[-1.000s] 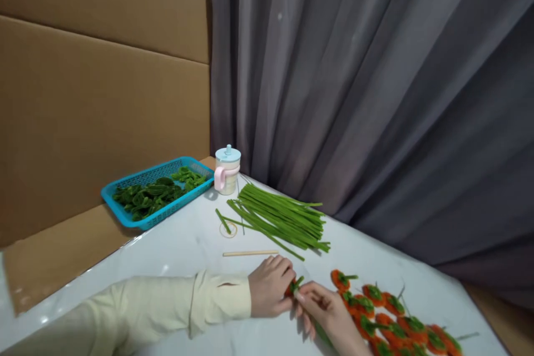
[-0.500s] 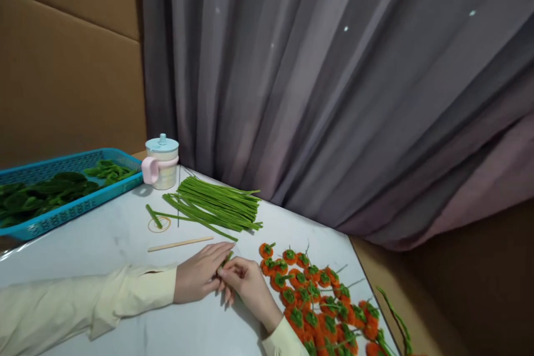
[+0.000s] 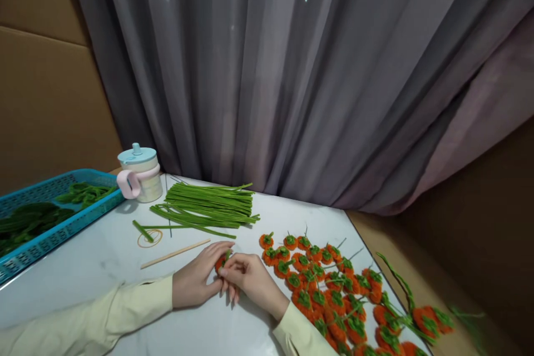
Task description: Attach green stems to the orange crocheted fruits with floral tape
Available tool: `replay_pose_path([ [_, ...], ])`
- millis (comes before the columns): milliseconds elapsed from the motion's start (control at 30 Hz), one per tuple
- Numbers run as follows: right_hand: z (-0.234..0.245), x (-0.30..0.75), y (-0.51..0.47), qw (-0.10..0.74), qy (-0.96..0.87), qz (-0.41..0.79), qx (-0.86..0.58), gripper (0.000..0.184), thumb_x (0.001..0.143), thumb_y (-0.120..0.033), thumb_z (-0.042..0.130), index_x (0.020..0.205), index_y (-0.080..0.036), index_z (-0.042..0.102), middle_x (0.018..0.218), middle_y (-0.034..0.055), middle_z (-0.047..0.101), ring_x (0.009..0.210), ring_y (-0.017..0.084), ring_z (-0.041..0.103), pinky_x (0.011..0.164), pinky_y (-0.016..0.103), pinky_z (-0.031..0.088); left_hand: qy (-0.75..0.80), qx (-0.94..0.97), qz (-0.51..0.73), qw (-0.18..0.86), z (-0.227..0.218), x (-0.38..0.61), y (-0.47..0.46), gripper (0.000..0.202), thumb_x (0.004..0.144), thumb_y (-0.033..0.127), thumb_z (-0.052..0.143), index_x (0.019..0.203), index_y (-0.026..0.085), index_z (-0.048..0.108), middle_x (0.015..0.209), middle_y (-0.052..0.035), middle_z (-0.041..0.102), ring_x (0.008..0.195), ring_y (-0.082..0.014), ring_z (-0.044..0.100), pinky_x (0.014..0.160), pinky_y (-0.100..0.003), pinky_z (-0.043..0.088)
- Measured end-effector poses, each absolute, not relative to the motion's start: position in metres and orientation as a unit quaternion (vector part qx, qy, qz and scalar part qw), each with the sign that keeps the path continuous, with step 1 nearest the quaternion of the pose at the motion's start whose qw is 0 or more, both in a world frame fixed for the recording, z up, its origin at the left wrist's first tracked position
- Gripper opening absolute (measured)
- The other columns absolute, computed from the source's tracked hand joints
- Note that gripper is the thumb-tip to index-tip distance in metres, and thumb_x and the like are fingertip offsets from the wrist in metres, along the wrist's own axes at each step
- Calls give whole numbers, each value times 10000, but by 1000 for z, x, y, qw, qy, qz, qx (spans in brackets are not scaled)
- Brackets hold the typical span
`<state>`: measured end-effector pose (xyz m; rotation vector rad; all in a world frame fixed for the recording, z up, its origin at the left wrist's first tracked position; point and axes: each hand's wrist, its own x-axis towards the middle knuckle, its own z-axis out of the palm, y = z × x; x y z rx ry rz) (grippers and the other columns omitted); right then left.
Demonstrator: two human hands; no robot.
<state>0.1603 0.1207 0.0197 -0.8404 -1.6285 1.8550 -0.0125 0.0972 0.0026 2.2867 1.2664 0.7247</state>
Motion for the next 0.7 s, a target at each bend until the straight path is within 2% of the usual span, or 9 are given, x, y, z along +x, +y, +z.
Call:
replay_pose_path([
  [167, 22, 160, 120, 256, -609, 681, -315, 441, 676, -541, 705, 692, -117, 584, 517, 3, 596, 385, 78, 509, 386, 178, 404, 463, 840, 223, 175, 1, -11, 94, 541, 771, 176, 484, 1298, 107, 386, 1406, -188, 381, 1320, -296, 329, 1087, -505, 314],
  [333, 24, 162, 119, 265, -602, 681, -321, 417, 704, -523, 691, 715, -119, 587, 549, 11, 620, 394, 79, 522, 396, 183, 420, 445, 860, 216, 125, -6, -9, 81, 485, 866, 263, 444, 1319, 108, 367, 1422, -193, 359, 1329, -308, 320, 1070, -514, 342],
  [533, 31, 161, 118, 284, -582, 681, -341, 363, 688, -454, 733, 706, -116, 602, 542, 1, 619, 404, 77, 530, 403, 176, 431, 436, 852, 241, 162, -12, -16, 73, 535, 870, 308, 459, 1335, 74, 335, 1391, -225, 385, 1315, -319, 339, 1064, -525, 343],
  [600, 29, 161, 119, 299, -590, 677, -322, 359, 698, -442, 730, 704, -103, 613, 549, 10, 626, 410, 73, 536, 414, 173, 436, 433, 839, 271, 189, -3, -22, 74, 580, 842, 307, 504, 1349, 92, 322, 1415, -201, 357, 1327, -310, 320, 1092, -511, 305],
  [700, 23, 160, 119, 289, -594, 684, -309, 374, 682, -446, 741, 728, -98, 613, 573, 22, 645, 408, 71, 536, 400, 170, 431, 454, 793, 354, 198, 33, -35, 75, 476, 872, 314, 492, 1303, 132, 407, 1381, -162, 411, 1245, -271, 435, 1016, -433, 415],
])
